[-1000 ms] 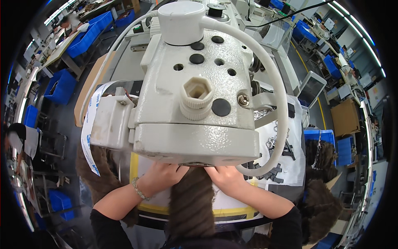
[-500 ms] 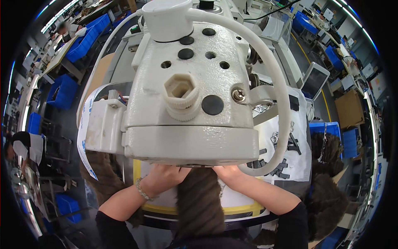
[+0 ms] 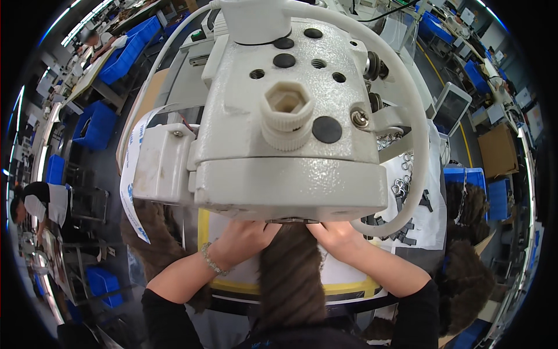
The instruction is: Attaching black straps and hardware to faux fur pieces using an industrial sewing machine.
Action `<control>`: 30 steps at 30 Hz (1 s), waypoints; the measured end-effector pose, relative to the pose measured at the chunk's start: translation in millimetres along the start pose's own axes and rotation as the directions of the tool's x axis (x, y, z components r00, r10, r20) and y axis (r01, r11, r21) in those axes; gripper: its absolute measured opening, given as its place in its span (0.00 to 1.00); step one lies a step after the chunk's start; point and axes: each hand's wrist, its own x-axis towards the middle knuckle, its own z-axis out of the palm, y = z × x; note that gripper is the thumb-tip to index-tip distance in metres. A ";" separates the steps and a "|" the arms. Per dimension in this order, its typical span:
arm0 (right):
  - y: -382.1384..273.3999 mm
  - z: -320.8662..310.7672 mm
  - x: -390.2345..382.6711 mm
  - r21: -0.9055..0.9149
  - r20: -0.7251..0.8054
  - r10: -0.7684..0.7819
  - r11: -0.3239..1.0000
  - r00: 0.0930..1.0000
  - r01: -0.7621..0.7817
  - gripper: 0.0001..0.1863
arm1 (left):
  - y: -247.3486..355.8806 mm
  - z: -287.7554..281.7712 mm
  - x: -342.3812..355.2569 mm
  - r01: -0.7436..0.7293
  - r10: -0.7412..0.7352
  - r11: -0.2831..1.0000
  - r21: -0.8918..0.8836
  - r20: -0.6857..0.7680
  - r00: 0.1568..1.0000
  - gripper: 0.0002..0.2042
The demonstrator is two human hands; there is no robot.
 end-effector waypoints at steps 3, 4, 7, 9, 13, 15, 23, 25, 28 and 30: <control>-9.9 -14.9 6.0 -0.073 0.090 0.018 0.997 0.996 -0.011 0.19 | -0.1 -2.4 -0.6 0.023 -0.023 0.999 -0.024 -0.033 0.999 0.05; -14.0 -20.6 11.1 -0.164 0.141 -0.032 0.985 0.990 0.055 0.15 | -1.0 -3.0 -2.4 0.036 -0.034 0.997 -0.075 0.033 0.999 0.06; -21.0 -25.2 16.4 -0.265 0.222 -0.076 0.955 0.972 0.135 0.14 | -3.7 -7.9 -3.8 0.076 -0.047 0.979 -0.188 0.154 0.987 0.07; -26.7 -28.7 15.5 -0.281 0.250 -0.071 0.949 0.966 0.143 0.15 | -5.7 -14.7 -2.8 0.099 -0.046 0.962 -0.253 0.208 0.977 0.08; -47.3 -46.7 3.0 -0.171 0.289 -0.253 0.935 0.923 0.310 0.20 | -4.9 -40.6 0.4 0.063 0.030 0.931 -0.359 0.247 0.968 0.11; -60.8 -45.2 -11.1 -0.186 0.387 -0.239 0.926 0.891 0.330 0.20 | -0.9 -42.5 3.1 0.058 0.052 0.923 -0.380 0.274 0.960 0.12; -77.2 -43.9 -17.4 -0.251 0.395 -0.120 0.939 0.911 0.233 0.22 | 18.4 -4.0 24.5 0.007 0.088 0.923 -0.386 0.227 0.970 0.18; -75.0 -42.8 -22.5 -0.264 0.388 -0.092 0.942 0.917 0.206 0.22 | 23.5 -2.1 18.4 0.000 0.082 0.928 -0.371 0.204 0.975 0.19; -80.1 -37.6 -31.5 -0.333 0.361 -0.062 0.924 0.930 0.190 0.23 | 33.5 -3.9 9.4 -0.003 0.066 0.943 -0.333 0.177 0.982 0.20; -81.5 -38.1 -31.5 -0.342 0.366 -0.056 0.920 0.929 0.190 0.23 | 38.4 -5.7 7.0 -0.007 0.063 0.950 -0.312 0.170 0.983 0.21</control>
